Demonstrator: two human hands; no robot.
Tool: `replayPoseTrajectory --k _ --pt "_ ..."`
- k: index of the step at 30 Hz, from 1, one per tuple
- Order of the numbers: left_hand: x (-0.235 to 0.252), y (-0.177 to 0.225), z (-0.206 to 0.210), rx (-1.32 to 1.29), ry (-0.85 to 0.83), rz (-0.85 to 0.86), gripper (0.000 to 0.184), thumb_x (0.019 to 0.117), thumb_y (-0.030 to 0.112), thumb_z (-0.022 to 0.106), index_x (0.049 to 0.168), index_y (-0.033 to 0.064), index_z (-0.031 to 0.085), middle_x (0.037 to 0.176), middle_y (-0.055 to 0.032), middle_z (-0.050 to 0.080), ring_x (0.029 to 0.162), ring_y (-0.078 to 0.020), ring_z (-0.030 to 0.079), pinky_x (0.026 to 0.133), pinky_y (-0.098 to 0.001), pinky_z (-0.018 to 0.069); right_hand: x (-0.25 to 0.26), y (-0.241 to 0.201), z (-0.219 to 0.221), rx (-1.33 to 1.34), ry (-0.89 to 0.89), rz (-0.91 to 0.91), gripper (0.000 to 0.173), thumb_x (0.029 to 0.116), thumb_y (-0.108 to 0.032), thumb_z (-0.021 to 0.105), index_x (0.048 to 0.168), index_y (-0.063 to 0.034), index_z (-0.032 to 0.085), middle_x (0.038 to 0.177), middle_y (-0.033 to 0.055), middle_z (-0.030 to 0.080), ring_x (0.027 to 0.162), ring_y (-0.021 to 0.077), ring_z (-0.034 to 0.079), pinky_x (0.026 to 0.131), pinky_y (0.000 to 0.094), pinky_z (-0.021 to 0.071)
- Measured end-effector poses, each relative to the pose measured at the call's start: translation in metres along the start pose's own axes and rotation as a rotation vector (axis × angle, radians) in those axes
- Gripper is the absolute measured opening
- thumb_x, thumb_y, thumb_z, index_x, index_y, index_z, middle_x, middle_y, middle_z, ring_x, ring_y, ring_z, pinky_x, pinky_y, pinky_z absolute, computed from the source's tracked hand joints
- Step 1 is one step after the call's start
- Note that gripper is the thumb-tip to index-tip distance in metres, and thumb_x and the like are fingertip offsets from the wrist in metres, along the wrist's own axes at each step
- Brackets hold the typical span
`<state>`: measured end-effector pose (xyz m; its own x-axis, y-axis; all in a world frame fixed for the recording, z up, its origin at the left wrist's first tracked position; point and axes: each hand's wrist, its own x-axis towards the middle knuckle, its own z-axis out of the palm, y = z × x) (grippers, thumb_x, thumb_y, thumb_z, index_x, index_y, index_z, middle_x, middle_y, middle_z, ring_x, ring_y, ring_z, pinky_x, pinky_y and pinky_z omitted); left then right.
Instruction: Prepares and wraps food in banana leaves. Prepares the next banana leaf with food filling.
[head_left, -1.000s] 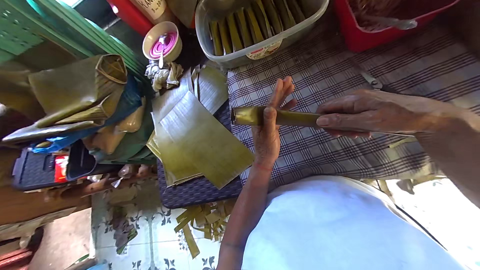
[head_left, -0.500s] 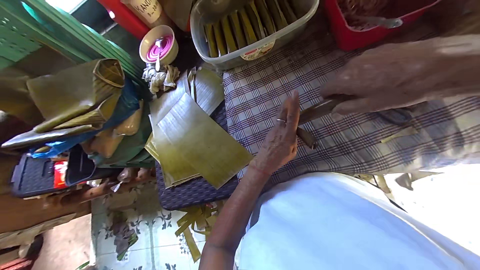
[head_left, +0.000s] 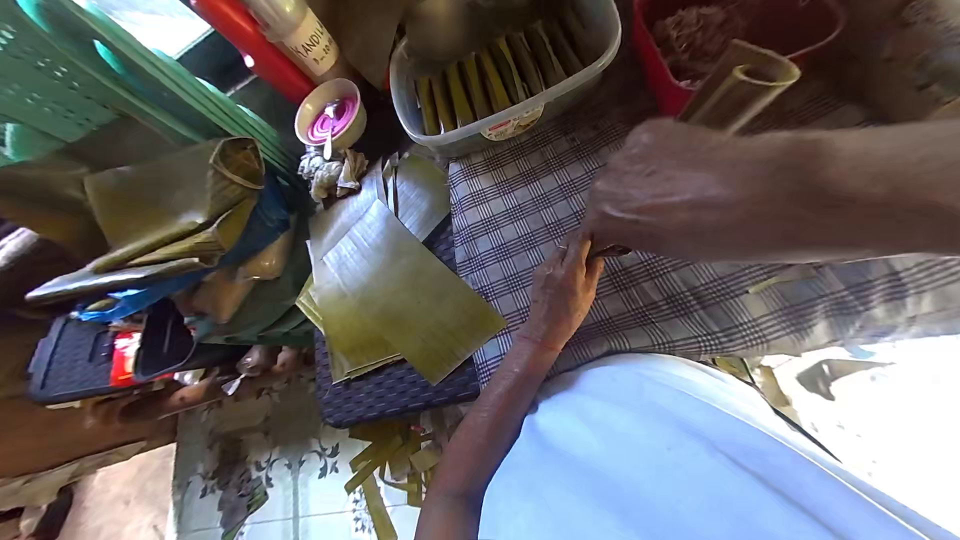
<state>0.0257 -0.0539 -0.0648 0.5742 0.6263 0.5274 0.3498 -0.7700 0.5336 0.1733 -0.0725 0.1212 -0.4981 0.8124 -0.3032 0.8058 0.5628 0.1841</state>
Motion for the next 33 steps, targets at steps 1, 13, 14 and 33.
replayPoseTrajectory --k 1,13,14,33 --pt "-0.001 -0.003 0.001 -0.042 -0.013 -0.015 0.042 0.0877 0.002 0.074 0.128 -0.0063 0.065 0.106 -0.0188 0.074 0.082 -0.0247 0.074 0.073 -0.0361 0.061 -0.013 0.005 0.004 -0.056 0.113 0.007 0.012 0.0889 0.005 0.064 0.081 -0.0036 0.066 0.071 0.01 0.059 0.065 0.0276 0.062 0.058 0.0434 0.0453" --pt "0.011 0.007 -0.024 -0.512 -0.017 -0.098 0.06 0.0945 0.003 0.067 0.148 -0.0086 0.041 0.122 -0.0203 0.067 0.109 -0.0209 0.069 0.096 -0.0363 0.0565 -0.027 0.034 -0.02 0.404 0.379 0.211 0.014 0.094 -0.019 0.067 0.082 -0.0146 0.065 0.062 -0.001 0.05 0.054 0.0172 0.052 0.049 0.039 0.0381" --pt "0.019 0.015 -0.03 -0.589 0.041 -0.102 0.052 0.0965 0.002 0.063 0.143 -0.0074 0.042 0.12 -0.0175 0.067 0.108 -0.0165 0.068 0.096 -0.033 0.0562 -0.026 0.03 -0.01 0.458 0.462 0.232 0.011 0.0913 -0.023 0.065 0.083 -0.0164 0.063 0.064 -0.0028 0.049 0.056 0.0148 0.051 0.05 0.0376 0.037" --pt "0.06 0.035 -0.041 -0.676 0.247 -0.007 0.013 0.0936 -0.008 0.062 0.106 -0.0121 0.065 0.099 -0.0122 0.07 0.087 -0.0059 0.069 0.083 -0.0209 0.0574 -0.015 -0.044 0.087 1.168 1.207 0.481 0.025 0.0932 -0.01 0.073 0.115 0.0012 0.068 0.108 0.0036 0.066 0.094 0.0028 0.069 0.083 0.0164 0.0603"
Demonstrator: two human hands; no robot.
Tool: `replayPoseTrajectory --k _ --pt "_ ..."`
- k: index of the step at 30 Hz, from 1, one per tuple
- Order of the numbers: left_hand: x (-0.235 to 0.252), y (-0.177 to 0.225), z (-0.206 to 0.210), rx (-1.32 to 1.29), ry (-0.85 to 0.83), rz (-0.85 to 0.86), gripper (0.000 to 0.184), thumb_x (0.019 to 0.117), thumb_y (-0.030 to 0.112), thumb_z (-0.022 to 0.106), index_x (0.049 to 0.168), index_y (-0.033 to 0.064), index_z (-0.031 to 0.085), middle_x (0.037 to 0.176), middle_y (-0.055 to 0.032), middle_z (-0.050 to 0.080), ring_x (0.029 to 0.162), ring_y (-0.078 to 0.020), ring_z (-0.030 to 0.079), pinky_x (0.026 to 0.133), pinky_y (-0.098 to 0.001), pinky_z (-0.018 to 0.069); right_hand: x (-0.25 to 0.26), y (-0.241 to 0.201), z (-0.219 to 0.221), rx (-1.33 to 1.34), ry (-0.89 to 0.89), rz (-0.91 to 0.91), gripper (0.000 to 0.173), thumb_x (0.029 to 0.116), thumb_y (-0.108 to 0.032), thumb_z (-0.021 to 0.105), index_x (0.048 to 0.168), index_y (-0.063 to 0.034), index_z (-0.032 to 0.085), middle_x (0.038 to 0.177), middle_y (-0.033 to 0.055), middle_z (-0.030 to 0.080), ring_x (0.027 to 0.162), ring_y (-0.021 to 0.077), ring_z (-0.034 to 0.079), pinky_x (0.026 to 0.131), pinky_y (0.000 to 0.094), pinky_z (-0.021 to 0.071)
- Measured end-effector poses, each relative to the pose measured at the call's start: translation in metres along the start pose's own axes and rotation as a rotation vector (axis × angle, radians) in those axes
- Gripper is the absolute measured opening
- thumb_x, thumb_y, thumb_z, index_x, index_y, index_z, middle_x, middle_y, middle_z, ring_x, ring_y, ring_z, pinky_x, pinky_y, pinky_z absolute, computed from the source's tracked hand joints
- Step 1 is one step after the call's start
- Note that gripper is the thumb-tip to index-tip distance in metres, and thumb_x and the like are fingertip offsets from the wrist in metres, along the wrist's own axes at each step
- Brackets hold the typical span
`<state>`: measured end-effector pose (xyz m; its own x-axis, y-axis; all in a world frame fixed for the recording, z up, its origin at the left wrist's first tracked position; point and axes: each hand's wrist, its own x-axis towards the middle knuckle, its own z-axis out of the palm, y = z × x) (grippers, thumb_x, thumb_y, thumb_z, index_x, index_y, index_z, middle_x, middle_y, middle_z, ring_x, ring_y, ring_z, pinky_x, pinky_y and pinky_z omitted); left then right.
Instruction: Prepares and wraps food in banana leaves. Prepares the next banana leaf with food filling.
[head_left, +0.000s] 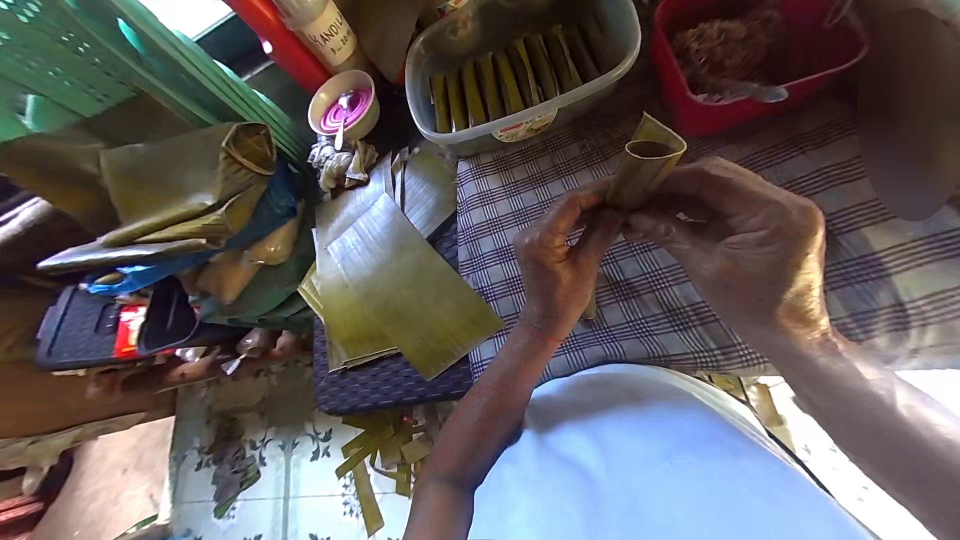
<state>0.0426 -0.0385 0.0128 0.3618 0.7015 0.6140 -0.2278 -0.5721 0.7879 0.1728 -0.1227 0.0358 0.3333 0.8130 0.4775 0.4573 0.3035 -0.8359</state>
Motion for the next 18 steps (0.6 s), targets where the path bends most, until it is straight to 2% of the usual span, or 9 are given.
replayPoseTrajectory --k 5,8,10,14,16,18 --pt "0.0034 0.0051 -0.0044 0.064 -0.061 0.002 0.01 0.0943 -0.008 0.062 0.103 -0.0121 0.066 0.094 -0.0132 0.07 0.083 -0.005 0.067 0.079 -0.0181 0.0556 0.0011 0.0012 0.0 0.048 0.005 0.0 0.019 0.0918 -0.005 0.073 0.109 0.0003 0.067 0.106 0.0018 0.067 0.091 0.0029 0.07 0.081 0.0174 0.0616" --pt "-0.001 0.0039 -0.0017 0.065 -0.007 0.014 0.01 0.0919 -0.009 0.063 0.101 -0.0124 0.067 0.108 -0.0185 0.066 0.094 -0.0108 0.068 0.082 -0.0216 0.0583 0.0015 0.0007 0.0029 0.048 0.01 0.006 0.018 0.0918 -0.006 0.072 0.109 -0.0001 0.067 0.104 0.0014 0.067 0.09 0.0027 0.07 0.08 0.017 0.0615" --pt "-0.004 0.0031 0.0002 0.058 0.023 -0.018 0.012 0.0911 -0.009 0.065 0.103 -0.0104 0.066 0.115 -0.0164 0.056 0.101 -0.0117 0.065 0.083 -0.0215 0.0596 0.001 0.0015 0.005 0.059 0.017 0.0 0.019 0.0916 -0.005 0.073 0.109 0.0005 0.068 0.105 0.0022 0.067 0.092 0.0039 0.07 0.08 0.0179 0.062" --pt "-0.0056 0.0035 0.0019 -0.066 0.071 -0.071 0.017 0.0927 -0.009 0.064 0.109 -0.0082 0.062 0.11 -0.0131 0.064 0.101 -0.0118 0.067 0.085 -0.0248 0.0591 0.0003 0.0031 0.0081 0.064 0.027 -0.015 0.019 0.0914 -0.006 0.074 0.108 0.0016 0.069 0.105 0.0024 0.066 0.092 0.0029 0.07 0.08 0.0168 0.0616" --pt "-0.0038 0.0043 -0.0006 -0.149 0.064 -0.129 0.014 0.0923 -0.007 0.066 0.106 -0.0043 0.065 0.111 -0.0096 0.064 0.1 -0.0088 0.067 0.082 -0.0216 0.0587 0.0004 0.0032 0.0074 0.067 0.023 -0.024 0.019 0.0914 -0.006 0.074 0.108 0.0015 0.069 0.105 0.0025 0.066 0.093 0.0029 0.069 0.081 0.0166 0.0613" --pt "0.0008 0.0066 -0.0057 -0.214 0.015 -0.202 0.01 0.0914 -0.007 0.066 0.101 -0.0033 0.068 0.117 -0.0091 0.063 0.106 -0.0092 0.065 0.085 -0.0218 0.0583 0.0005 0.0039 0.0059 0.074 0.019 -0.042 0.02 0.091 -0.005 0.074 0.109 0.002 0.069 0.107 0.0032 0.066 0.094 0.0036 0.069 0.082 0.0171 0.061"
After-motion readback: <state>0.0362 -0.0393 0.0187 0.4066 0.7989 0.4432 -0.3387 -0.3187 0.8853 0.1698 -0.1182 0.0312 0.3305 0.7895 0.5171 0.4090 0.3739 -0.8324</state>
